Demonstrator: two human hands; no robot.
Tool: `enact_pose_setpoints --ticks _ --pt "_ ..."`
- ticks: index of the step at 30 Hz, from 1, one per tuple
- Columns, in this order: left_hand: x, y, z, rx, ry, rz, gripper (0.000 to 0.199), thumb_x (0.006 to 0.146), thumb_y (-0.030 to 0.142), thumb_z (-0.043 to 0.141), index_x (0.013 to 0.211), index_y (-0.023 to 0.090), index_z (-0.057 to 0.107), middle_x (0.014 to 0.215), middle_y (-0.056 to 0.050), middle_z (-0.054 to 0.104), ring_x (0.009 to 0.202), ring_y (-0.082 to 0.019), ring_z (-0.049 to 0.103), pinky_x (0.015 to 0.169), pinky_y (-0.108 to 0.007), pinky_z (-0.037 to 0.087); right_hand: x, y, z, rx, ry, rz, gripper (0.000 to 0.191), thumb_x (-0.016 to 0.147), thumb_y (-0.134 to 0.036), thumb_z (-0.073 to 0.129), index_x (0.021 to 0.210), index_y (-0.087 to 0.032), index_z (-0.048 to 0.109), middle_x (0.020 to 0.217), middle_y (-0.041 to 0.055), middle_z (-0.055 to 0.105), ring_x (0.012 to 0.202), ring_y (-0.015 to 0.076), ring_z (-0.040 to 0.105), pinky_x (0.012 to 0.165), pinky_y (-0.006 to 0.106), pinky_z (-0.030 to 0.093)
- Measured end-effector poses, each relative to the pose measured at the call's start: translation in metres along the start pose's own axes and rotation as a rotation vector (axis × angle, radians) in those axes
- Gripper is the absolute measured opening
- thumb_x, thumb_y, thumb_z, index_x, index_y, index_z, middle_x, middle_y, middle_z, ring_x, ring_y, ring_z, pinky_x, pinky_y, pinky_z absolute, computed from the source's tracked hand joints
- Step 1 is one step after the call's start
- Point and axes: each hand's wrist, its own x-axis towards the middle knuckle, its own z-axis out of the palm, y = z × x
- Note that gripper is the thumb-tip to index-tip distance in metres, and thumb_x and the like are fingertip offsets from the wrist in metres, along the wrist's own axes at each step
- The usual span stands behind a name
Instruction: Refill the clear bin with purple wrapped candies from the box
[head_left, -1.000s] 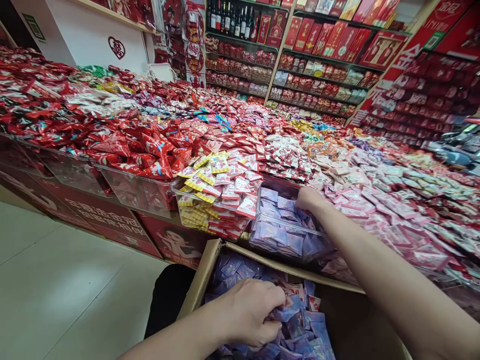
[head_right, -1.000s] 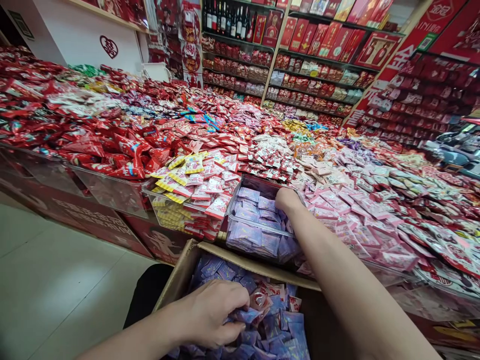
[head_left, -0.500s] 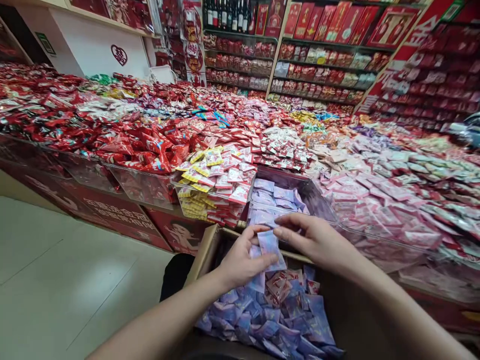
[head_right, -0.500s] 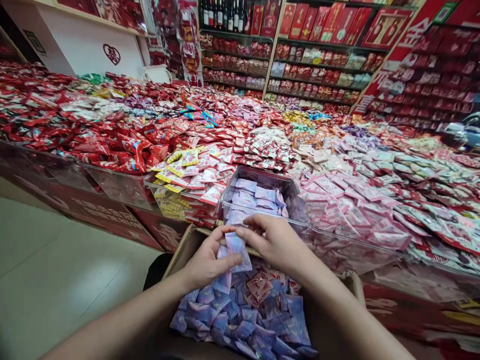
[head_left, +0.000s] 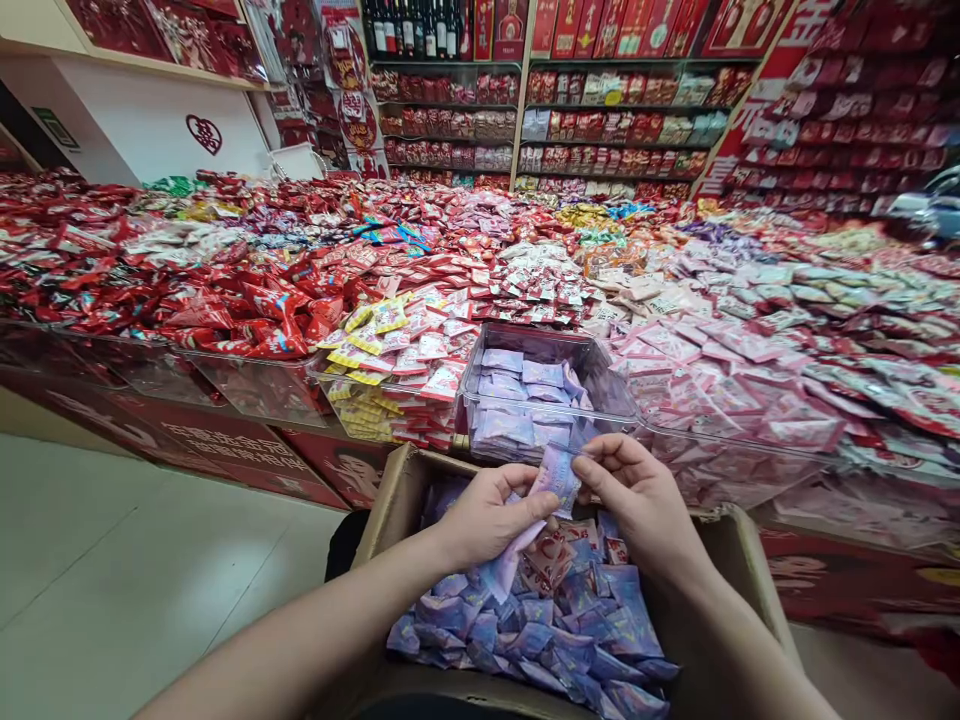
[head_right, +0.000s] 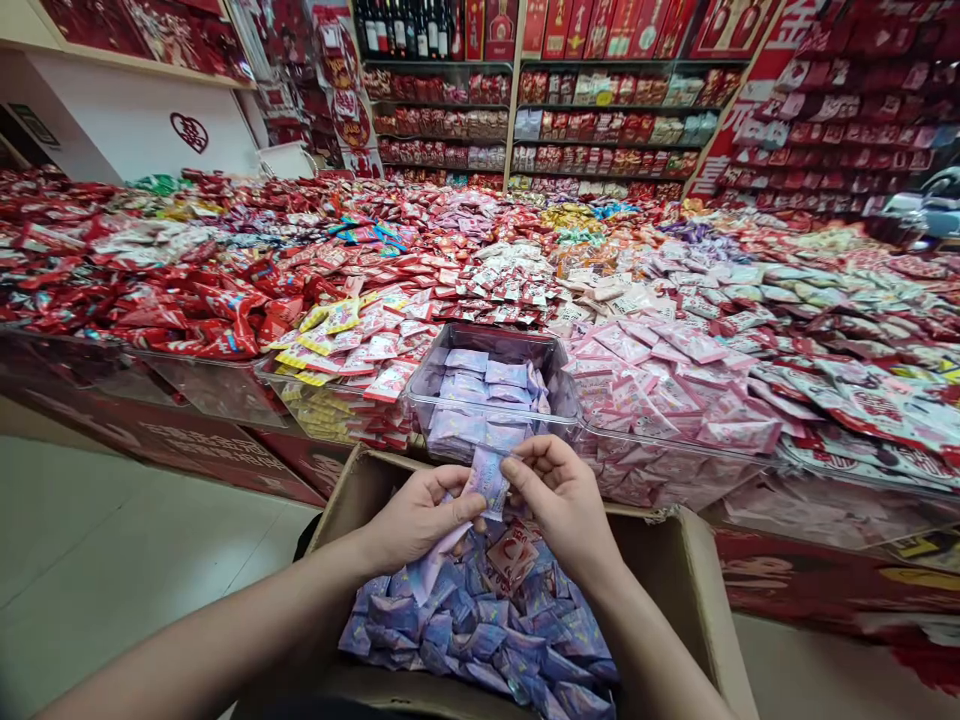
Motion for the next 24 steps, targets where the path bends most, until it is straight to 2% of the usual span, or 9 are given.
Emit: enact_pose_setpoints --ticks 4,6,9,11,14,17,19,22,24 --pt "0.001 0.009 0.001 0.239 0.065 0.168 0.023 0.076 0.030 0.054 0.085 0.011 0.062 0.071 -0.001 0.061 0.060 -0.010 0.052 0.058 -0.020 0.041 -0.007 0.000 -0.007 -0.030 -0.044 -0.065 0.026 0.067 -0.025 0.066 0.087 -0.020 0.050 0.068 -0.0020 0.057 0.058 0.0081 0.053 0.052 0.019 0.045" --pt "0.003 0.011 0.001 0.393 0.144 0.286 0.018 0.077 0.027 0.054 0.080 0.012 0.062 0.072 -0.002 0.062 0.064 -0.011 0.054 0.060 -0.020 0.041 -0.010 -0.001 -0.006 -0.048 0.019 -0.091 0.026 0.067 -0.025 0.065 0.088 -0.020 0.050 0.068 -0.0016 0.057 0.061 0.0092 0.055 0.053 0.019 0.045" --pt "0.005 0.011 0.001 0.706 0.274 0.595 0.013 0.077 0.021 0.053 0.081 0.013 0.061 0.071 -0.002 0.062 0.064 -0.011 0.055 0.059 -0.020 0.042 -0.017 -0.001 0.002 -0.046 0.162 -0.144 0.035 0.069 -0.027 0.064 0.098 -0.023 0.044 0.081 0.0009 0.058 0.067 0.0116 0.057 0.052 0.021 0.047" --pt "0.006 0.009 0.001 0.958 0.305 0.829 0.013 0.078 0.021 0.051 0.080 0.012 0.061 0.064 -0.002 0.061 0.058 -0.011 0.054 0.055 -0.021 0.041 -0.024 0.000 0.011 -0.056 0.191 -0.155 0.039 0.070 -0.029 0.062 0.103 -0.025 0.040 0.089 0.0027 0.057 0.069 0.0131 0.059 0.054 0.024 0.048" --pt "0.004 0.010 0.001 1.253 0.275 0.992 0.022 0.082 0.026 0.045 0.071 0.012 0.059 0.055 -0.002 0.056 0.050 -0.013 0.051 0.047 -0.024 0.038 -0.031 -0.003 0.019 -0.143 0.195 -0.158 0.040 0.071 -0.029 0.061 0.105 -0.025 0.038 0.089 0.0037 0.059 0.071 0.0143 0.059 0.059 0.026 0.049" --pt "0.008 0.026 -0.007 1.314 0.191 0.964 0.026 0.085 0.031 0.041 0.078 0.013 0.059 0.062 -0.001 0.059 0.056 -0.012 0.054 0.050 -0.023 0.039 -0.019 -0.024 0.012 -0.334 0.202 -0.237 0.039 0.072 -0.030 0.059 0.106 -0.023 0.041 0.090 0.0057 0.060 0.075 0.0156 0.059 0.063 0.028 0.049" --pt "0.020 0.047 -0.018 1.318 0.170 0.885 0.029 0.086 0.036 0.038 0.089 0.015 0.057 0.073 -0.002 0.062 0.067 -0.012 0.057 0.060 -0.022 0.043 0.007 -0.049 0.001 -0.588 0.171 -0.313 0.041 0.071 -0.030 0.059 0.107 -0.021 0.044 0.088 0.0062 0.061 0.072 0.0165 0.059 0.062 0.028 0.048" --pt "0.060 0.085 -0.035 1.509 0.203 0.613 0.030 0.087 0.036 0.034 0.096 0.018 0.057 0.094 -0.005 0.060 0.088 -0.017 0.056 0.075 -0.027 0.043 0.069 -0.087 -0.010 -1.104 0.150 -0.373 0.039 0.071 -0.028 0.056 0.108 -0.020 0.049 0.088 0.0072 0.062 0.068 0.0174 0.058 0.062 0.029 0.046" --pt "0.094 0.102 -0.042 1.655 0.123 0.409 0.027 0.085 0.028 0.036 0.095 0.017 0.059 0.098 -0.007 0.060 0.095 -0.022 0.054 0.077 -0.033 0.042 0.117 -0.098 -0.008 -1.430 0.121 -0.332 0.035 0.070 -0.022 0.053 0.105 -0.018 0.054 0.093 0.0100 0.062 0.075 0.0203 0.059 0.066 0.030 0.045"
